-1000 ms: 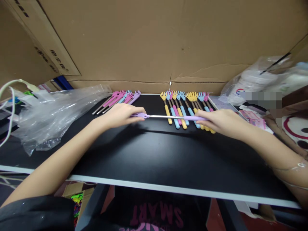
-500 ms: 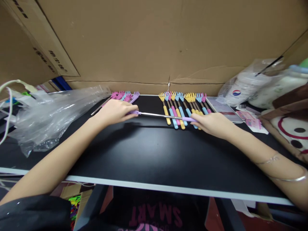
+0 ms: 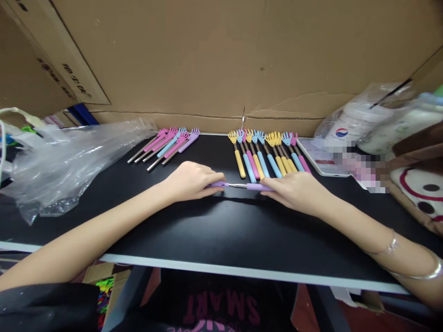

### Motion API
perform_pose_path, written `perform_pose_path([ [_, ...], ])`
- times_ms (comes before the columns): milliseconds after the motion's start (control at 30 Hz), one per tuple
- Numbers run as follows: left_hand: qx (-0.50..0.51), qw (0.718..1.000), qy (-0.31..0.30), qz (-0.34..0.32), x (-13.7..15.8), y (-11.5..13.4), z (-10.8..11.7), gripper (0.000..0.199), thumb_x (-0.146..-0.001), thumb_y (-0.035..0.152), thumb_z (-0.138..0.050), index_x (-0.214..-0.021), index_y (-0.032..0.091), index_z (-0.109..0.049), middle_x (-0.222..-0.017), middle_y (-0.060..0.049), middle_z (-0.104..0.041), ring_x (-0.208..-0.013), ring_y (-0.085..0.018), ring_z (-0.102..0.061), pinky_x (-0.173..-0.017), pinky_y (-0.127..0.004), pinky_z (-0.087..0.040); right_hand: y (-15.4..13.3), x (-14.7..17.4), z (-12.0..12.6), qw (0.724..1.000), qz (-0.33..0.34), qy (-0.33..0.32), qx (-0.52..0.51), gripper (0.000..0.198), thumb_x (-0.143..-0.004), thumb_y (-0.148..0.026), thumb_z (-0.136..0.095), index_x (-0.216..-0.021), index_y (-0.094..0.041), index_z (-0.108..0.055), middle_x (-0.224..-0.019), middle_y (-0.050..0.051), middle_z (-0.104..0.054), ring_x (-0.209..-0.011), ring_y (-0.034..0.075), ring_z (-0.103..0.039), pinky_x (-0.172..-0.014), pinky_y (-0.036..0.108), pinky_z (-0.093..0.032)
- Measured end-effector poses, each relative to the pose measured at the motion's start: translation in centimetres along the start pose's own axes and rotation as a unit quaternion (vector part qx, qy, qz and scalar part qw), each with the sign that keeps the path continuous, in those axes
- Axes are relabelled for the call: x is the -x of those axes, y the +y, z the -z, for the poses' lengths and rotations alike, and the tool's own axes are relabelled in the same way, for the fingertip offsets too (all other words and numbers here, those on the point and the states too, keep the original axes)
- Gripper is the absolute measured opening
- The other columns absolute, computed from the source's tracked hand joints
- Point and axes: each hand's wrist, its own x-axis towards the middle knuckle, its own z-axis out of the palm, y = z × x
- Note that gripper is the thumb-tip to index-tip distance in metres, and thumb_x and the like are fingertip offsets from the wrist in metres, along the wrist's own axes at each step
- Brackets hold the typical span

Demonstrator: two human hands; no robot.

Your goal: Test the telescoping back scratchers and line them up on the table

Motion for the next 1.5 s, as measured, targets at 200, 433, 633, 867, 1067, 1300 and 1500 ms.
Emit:
perform_pose_path([
  [200,0.025,0.994,-0.087,0.056,0.1,-1.8,1.4,0.033,-0.092,0.051,-0.042,-0.098,0.026,-0.063,-0.071,0.002,-0.067,-0.063,-0.011,-0.06,-0.053,-0.021,-0.026,0.6,0.0,0.1,0.999,-0.033,-0.023,-0.019,0.05,-0.096,-0.05,-0.021,-0.093,-0.02,-0.061,-0.053,0.001,-0.06,-0.042,0.012,-0.048,-0.048,0.025,-0.017],
  [433,0.147,0.956,-0.205,0.149,1.1,-5.9,3.0,0.038,-0.088,0.056,-0.041,-0.096,0.025,-0.062,-0.086,0.002,-0.066,-0.072,-0.012,-0.057,-0.06,-0.018,-0.032,5.6,1.2,-0.2,0.965,-0.1,-0.153,-0.19,0.048,-0.093,-0.057,-0.024,-0.093,-0.023,-0.06,-0.06,0.0,-0.059,-0.048,0.013,-0.052,-0.048,0.023,-0.029],
  [633,0.11,0.958,-0.206,0.167,1.4,-6.2,3.1,0.04,-0.089,0.056,-0.037,-0.098,0.025,-0.06,-0.086,0.002,-0.065,-0.073,-0.013,-0.056,-0.061,-0.02,-0.032,7.2,1.8,-0.1,0.971,-0.121,-0.149,-0.144,0.052,-0.092,-0.06,-0.021,-0.098,-0.025,-0.06,-0.06,0.002,-0.059,-0.047,0.015,-0.049,-0.047,0.024,-0.028],
  [867,0.018,0.977,-0.155,0.146,1.6,-5.8,1.9,0.038,-0.091,0.054,-0.036,-0.096,0.026,-0.061,-0.074,0.001,-0.065,-0.065,-0.014,-0.058,-0.057,-0.02,-0.03,6.0,1.7,-0.5,0.988,-0.102,-0.105,-0.049,0.058,-0.093,-0.058,-0.011,-0.091,-0.022,-0.057,-0.054,0.001,-0.055,-0.042,0.013,-0.043,-0.045,0.024,-0.02],
  [1067,0.06,0.987,-0.11,0.103,0.6,-3.1,1.2,0.033,-0.093,0.049,-0.039,-0.096,0.025,-0.062,-0.077,0.002,-0.068,-0.068,-0.013,-0.061,-0.057,-0.02,-0.031,3.2,0.7,-0.3,0.995,-0.07,-0.068,-0.036,0.05,-0.096,-0.05,-0.017,-0.087,-0.021,-0.057,-0.055,0.001,-0.057,-0.041,0.011,-0.043,-0.046,0.023,-0.018],
  [1300,0.026,0.996,-0.081,0.04,-0.2,0.2,1.8,0.028,-0.093,0.044,-0.044,-0.094,0.024,-0.064,-0.069,0.002,-0.065,-0.062,-0.011,-0.06,-0.052,-0.021,-0.027,-0.9,-0.3,0.3,0.997,-0.035,-0.07,-0.004,0.039,-0.096,-0.043,-0.026,-0.091,-0.021,-0.058,-0.05,0.0,-0.056,-0.042,0.013,-0.048,-0.047,0.025,-0.012],
  [1500,0.054,0.991,-0.104,0.063,-0.1,-0.8,1.8,0.027,-0.091,0.047,-0.046,-0.101,0.028,-0.063,-0.074,0.004,-0.068,-0.064,-0.011,-0.061,-0.053,-0.02,-0.026,0.6,-0.1,0.2,0.996,-0.045,-0.064,-0.046,0.046,-0.096,-0.049,-0.024,-0.099,-0.022,-0.061,-0.054,0.002,-0.06,-0.045,0.013,-0.051,-0.048,0.024,-0.02],
])
